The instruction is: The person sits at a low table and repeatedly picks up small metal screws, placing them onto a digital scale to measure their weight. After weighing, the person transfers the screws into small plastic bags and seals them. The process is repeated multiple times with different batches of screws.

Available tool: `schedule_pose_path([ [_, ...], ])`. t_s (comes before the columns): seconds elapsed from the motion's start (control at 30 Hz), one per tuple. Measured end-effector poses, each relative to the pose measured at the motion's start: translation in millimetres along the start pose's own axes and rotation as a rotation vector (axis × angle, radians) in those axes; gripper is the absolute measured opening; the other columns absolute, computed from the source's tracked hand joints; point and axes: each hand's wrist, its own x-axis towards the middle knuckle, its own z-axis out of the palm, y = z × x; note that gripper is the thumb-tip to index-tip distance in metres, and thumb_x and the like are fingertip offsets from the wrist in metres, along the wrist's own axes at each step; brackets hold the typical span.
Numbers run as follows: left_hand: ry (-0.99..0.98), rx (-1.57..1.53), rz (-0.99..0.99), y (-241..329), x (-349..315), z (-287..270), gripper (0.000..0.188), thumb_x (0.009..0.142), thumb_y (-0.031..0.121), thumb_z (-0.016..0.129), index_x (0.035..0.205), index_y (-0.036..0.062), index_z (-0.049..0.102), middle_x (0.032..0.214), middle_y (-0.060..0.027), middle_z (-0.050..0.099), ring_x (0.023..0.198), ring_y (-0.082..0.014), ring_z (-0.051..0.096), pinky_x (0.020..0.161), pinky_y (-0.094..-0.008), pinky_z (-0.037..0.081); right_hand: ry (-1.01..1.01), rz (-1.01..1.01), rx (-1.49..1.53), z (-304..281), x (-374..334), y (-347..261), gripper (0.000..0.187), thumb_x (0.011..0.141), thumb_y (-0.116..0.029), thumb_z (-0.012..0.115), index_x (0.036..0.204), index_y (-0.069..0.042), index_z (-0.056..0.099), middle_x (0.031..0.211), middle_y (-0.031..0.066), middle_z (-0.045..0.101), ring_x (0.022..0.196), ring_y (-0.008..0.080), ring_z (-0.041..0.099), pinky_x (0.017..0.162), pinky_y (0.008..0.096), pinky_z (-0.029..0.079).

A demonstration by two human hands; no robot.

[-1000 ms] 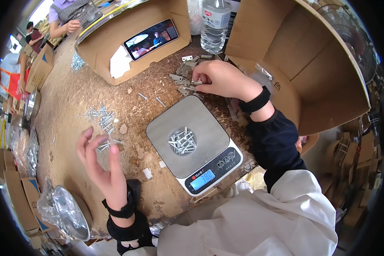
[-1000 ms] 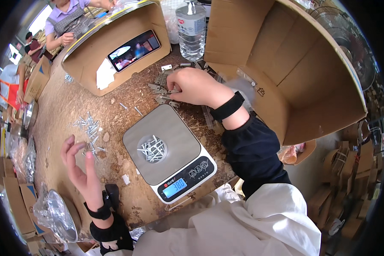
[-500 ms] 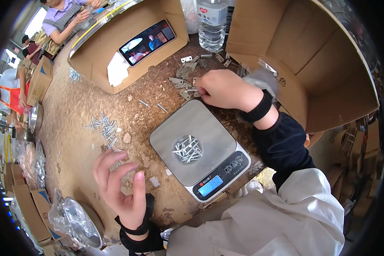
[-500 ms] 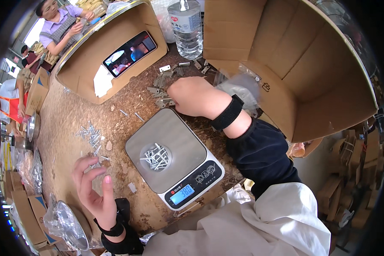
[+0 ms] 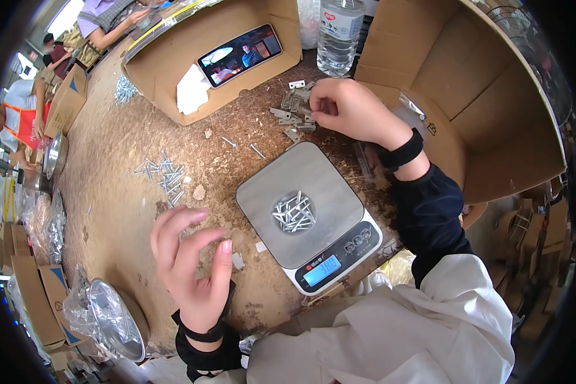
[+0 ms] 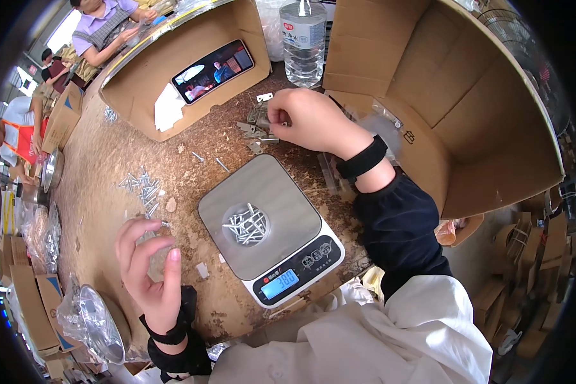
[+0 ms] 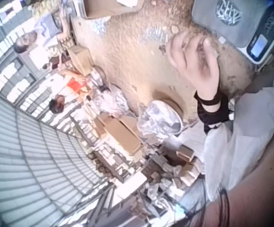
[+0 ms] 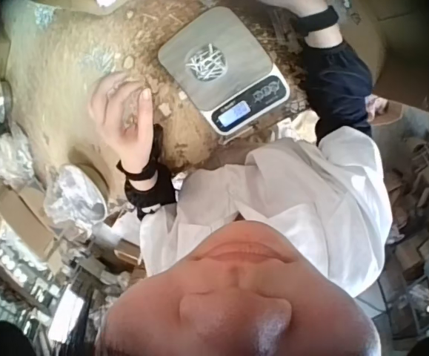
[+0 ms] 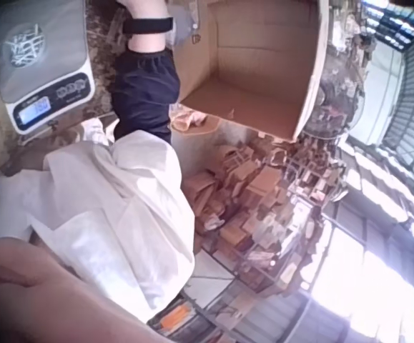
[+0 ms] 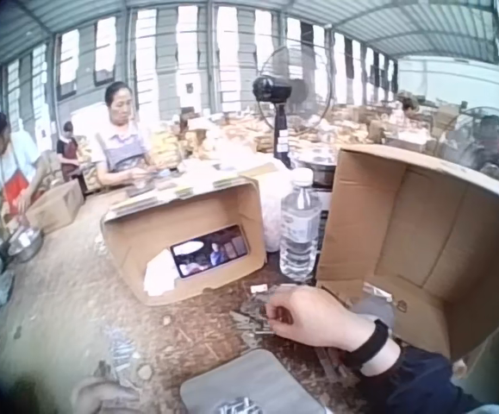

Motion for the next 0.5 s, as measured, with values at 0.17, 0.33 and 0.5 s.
schedule_pose_path([
  [0.17,0.008,0.0,0.014,-0.8,-1.7,-2.1,0.015,0.075,0.005,0.071,0.089,0.0064,0.068,0.113,-0.0083,0.06,0.114,-0.0337,0.053,0.098,-0.0454,0.042,-0.132,0.165,-0.092,-30.1,-9.5,10.5,0.011,0.072,-0.011,0.069,0.072,-0.002,0.063,0.073,0.0123,0.065,0.071,0.0285,0.063,0.065,0.0378,0.05],
  [0.33,-0.024,0.003,0.034,0.6,2.1,1.2,0.015,0.075,0.006,0.072,0.089,0.0068,0.068,0.113,-0.0084,0.06,0.113,-0.0334,0.053,0.097,-0.0452,0.042,-0.319,0.256,-0.083,-33.1,-15.5,5.5,0.011,0.071,-0.009,0.071,0.072,-0.002,0.062,0.073,0.013,0.063,0.07,0.028,0.061,0.063,0.0371,0.048],
  [0.5,0.005,-0.016,0.054,2.2,-1.8,-0.1,0.015,0.075,0.005,0.072,0.089,0.0069,0.068,0.112,-0.0088,0.061,0.11,-0.0328,0.054,0.096,-0.0446,0.042,-0.319,0.191,-0.208,-9.3,-20.6,4.5,0.014,0.071,-0.008,0.069,0.07,-0.002,0.056,0.074,0.0132,0.058,0.076,0.0306,0.058,0.066,0.0395,0.047],
])
